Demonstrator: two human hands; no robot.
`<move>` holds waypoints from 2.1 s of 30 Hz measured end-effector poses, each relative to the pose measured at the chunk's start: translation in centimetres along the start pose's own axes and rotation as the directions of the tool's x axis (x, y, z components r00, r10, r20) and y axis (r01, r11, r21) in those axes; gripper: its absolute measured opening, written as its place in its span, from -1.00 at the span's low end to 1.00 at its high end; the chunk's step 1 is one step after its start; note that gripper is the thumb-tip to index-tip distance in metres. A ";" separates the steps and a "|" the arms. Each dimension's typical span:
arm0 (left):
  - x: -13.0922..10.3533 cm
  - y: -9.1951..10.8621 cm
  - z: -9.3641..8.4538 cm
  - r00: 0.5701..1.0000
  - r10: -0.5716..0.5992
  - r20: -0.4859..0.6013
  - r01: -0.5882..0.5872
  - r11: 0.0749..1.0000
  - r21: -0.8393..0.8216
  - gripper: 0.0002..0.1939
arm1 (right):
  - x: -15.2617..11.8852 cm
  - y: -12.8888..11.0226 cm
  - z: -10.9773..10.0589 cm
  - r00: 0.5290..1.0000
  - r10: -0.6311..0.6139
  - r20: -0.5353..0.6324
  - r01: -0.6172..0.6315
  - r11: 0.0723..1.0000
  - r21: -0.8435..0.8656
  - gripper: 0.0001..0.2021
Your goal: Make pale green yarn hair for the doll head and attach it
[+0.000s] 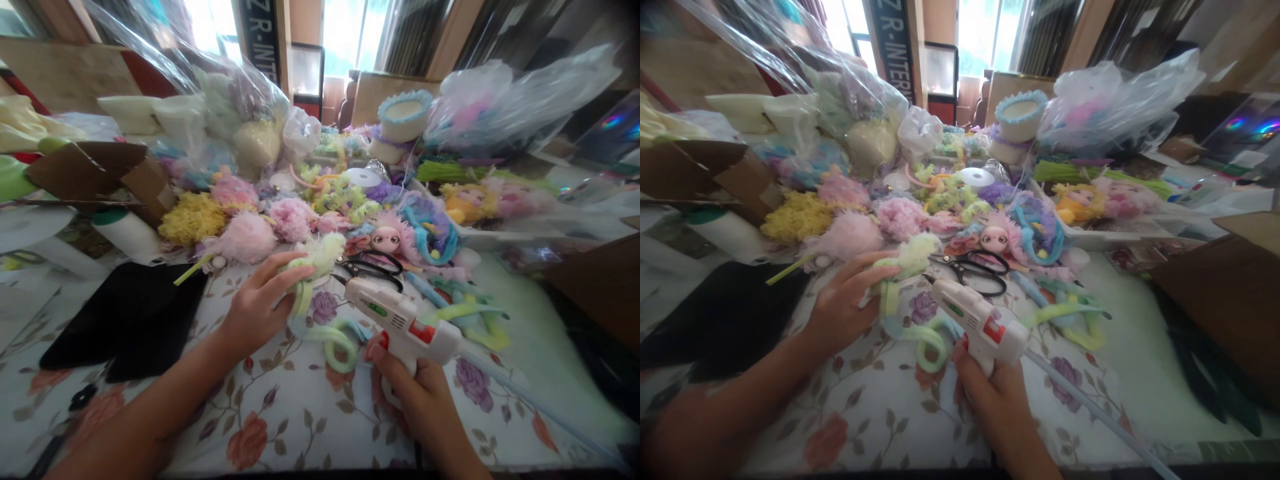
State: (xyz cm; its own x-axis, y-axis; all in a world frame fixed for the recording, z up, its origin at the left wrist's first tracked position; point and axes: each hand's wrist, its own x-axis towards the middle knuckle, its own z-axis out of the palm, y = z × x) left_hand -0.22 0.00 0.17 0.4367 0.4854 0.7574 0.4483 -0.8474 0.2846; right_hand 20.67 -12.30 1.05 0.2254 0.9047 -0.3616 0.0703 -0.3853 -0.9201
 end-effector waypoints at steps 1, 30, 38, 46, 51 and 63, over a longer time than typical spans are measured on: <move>0.0 0.0 0.0 1.000 -0.001 0.001 0.001 1.000 0.002 -0.55 | 0.0 0.0 0.0 1.000 0.004 0.000 -0.004 1.000 -0.007 -0.65; -0.1 0.2 0.0 1.000 0.000 0.006 0.001 1.000 -0.025 -0.53 | 0.0 0.0 0.1 0.999 -0.008 -0.031 0.007 1.000 -0.025 -0.63; 0.0 0.2 0.0 1.000 0.010 -0.015 -0.010 1.000 -0.018 -0.56 | 0.1 0.0 0.1 0.999 -0.012 -0.033 0.012 1.000 -0.016 -0.64; -0.1 0.0 -0.2 1.000 -0.006 -0.015 0.006 1.000 0.002 -0.54 | 0.0 0.1 0.1 0.999 -0.005 -0.039 0.005 1.000 -0.002 -0.65; 0.1 0.1 -0.2 1.000 0.001 -0.014 -0.001 1.000 0.021 -0.56 | 0.0 0.0 0.0 1.000 -0.013 -0.027 0.012 1.000 -0.021 -0.65; -0.1 0.1 -0.1 1.000 0.001 -0.005 -0.001 1.000 0.027 -0.54 | 0.1 0.0 0.0 0.999 -0.017 -0.030 0.016 1.000 -0.025 -0.65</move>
State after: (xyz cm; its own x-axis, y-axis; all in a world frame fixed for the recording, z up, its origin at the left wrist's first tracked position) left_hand -0.31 -0.16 0.23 0.4331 0.4834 0.7607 0.4684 -0.8418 0.2682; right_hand 20.73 -12.20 0.97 0.2535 0.9050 -0.3416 0.0977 -0.3752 -0.9218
